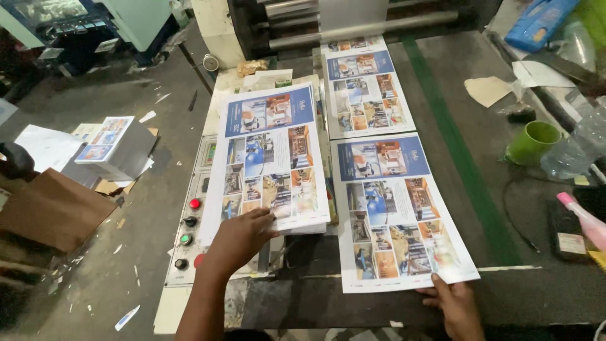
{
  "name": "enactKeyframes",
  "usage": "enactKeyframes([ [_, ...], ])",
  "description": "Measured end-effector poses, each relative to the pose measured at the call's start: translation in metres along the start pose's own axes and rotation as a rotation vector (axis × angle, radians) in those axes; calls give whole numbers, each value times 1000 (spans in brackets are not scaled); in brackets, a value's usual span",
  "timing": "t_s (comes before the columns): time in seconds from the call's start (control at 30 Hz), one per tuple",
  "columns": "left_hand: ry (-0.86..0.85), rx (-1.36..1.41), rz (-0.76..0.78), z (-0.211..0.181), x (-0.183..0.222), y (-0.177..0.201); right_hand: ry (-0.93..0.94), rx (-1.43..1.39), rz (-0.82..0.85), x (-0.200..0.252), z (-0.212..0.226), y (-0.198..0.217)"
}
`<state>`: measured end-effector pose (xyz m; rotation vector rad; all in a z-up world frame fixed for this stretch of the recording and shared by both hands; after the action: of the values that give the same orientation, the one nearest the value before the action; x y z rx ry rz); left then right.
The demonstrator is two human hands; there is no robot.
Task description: Organizing and stacking printed brochure pages on a production table in a print shop.
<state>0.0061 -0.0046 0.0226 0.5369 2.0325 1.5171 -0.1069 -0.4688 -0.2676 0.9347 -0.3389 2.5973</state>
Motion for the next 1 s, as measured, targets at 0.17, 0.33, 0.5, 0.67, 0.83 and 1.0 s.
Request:
enactKeyframes([
  [0.17,-11,-89,-73,5,4,-3,-32,-53,15,-6,33,-14],
  [0.33,109,-108,-76,6,6,10,-160,-14,-21,0,34,0],
  [0.5,170,144,-49,17,8,26,-277,130,-1,-5,14,14],
  [0.67,-72,-118,-643,-22,-1,44,-251,240,100,8,22,-26],
  [0.83,-349,-217,-591,-73,-13,-3,-136,233,294,74,74,-107],
  [1.0,-479,-141,-325,-111,-11,-54,91,50,481,111,93,-142],
])
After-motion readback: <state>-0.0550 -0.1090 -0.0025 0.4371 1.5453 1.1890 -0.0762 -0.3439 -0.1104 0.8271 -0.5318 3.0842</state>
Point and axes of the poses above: each hand's wrist, its own x-axis away from the middle knuckle, its own y-axis out of the back of the hand, z = x × y, the point moved 1 cm from there along -x, towards the middle knuckle, and after that the axes turned 15 degrees about -y, right-handed, at the moved point
